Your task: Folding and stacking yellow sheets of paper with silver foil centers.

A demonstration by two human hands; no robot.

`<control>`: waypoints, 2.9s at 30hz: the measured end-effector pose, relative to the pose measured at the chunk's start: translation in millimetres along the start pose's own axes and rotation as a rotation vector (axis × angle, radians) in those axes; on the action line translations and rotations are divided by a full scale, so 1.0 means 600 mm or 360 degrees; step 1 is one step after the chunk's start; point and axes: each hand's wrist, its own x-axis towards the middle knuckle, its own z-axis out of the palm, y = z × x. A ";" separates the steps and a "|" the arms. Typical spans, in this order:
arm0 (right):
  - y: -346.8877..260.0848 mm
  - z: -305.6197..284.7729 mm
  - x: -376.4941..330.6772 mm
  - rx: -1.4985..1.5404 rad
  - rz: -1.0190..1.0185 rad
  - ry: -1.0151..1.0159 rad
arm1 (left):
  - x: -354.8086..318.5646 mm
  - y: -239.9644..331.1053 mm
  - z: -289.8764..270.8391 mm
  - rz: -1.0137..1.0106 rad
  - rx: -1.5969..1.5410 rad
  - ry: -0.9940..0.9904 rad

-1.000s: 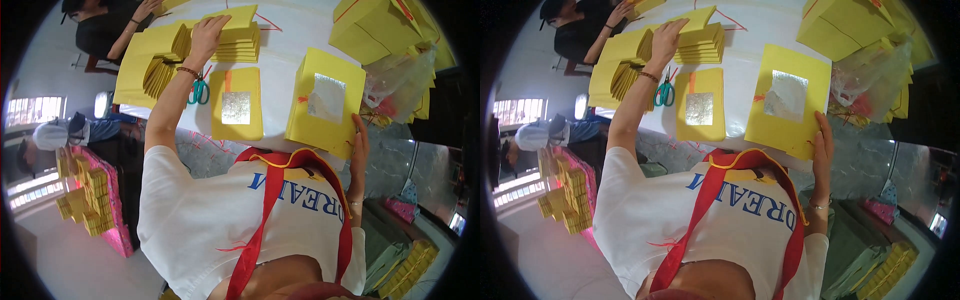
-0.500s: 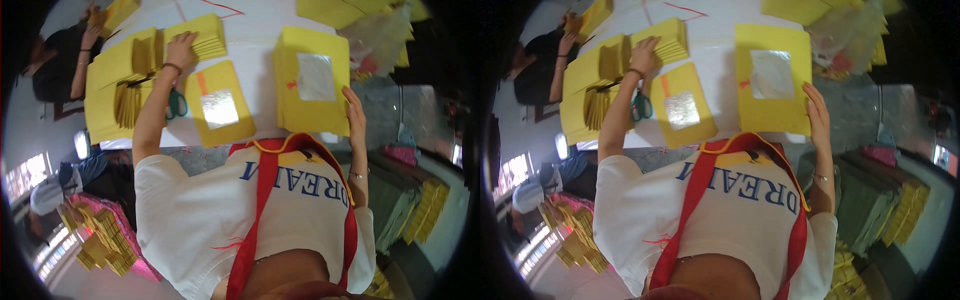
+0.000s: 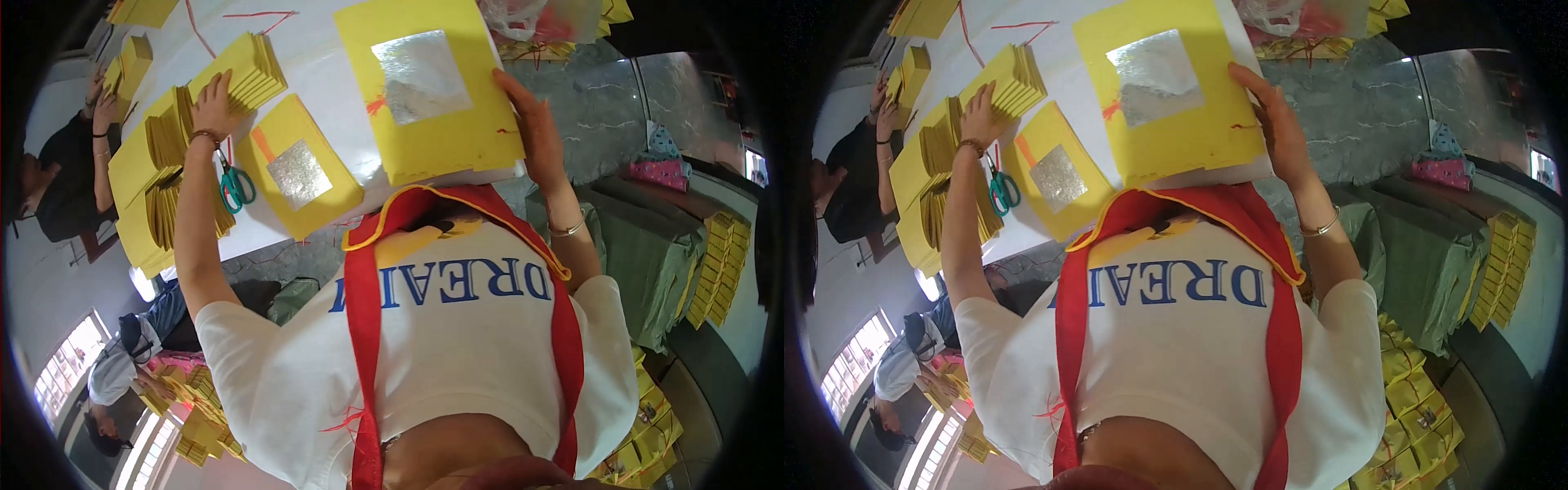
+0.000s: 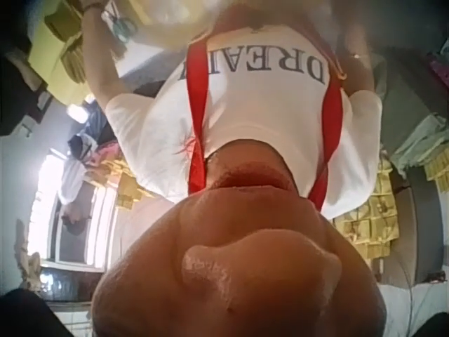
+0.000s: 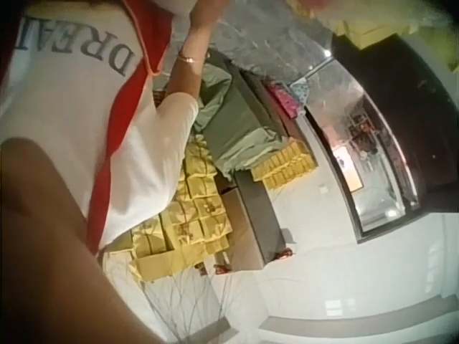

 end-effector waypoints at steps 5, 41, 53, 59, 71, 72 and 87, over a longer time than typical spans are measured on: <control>-0.006 -0.024 0.009 0.0090 0.0062 -0.0065 | 0.000 -0.016 -0.035 -0.0054 0.0063 -0.0072; -0.042 -0.026 -0.054 -0.1132 -0.0694 -0.0178 | -0.145 0.426 -0.166 0.0204 -0.2051 -0.0206; -0.029 -0.016 -0.044 -0.0901 -0.0421 0.0049 | -0.144 0.424 -0.170 0.0506 -0.2142 -0.0088; -0.021 -0.010 -0.035 -0.0790 -0.0327 0.0193 | -0.144 0.426 -0.176 0.0749 -0.2098 -0.0060; -0.027 -0.014 -0.027 -0.0265 0.0052 0.0165 | -0.147 0.424 -0.175 0.0898 -0.1637 -0.0013; -0.030 -0.013 -0.026 -0.0103 0.0082 0.0158 | -0.146 0.425 -0.175 0.0940 -0.1628 0.0021; -0.033 0.000 -0.022 -0.0506 0.0025 0.0086 | -0.164 0.417 -0.175 0.0152 -0.2222 -0.0176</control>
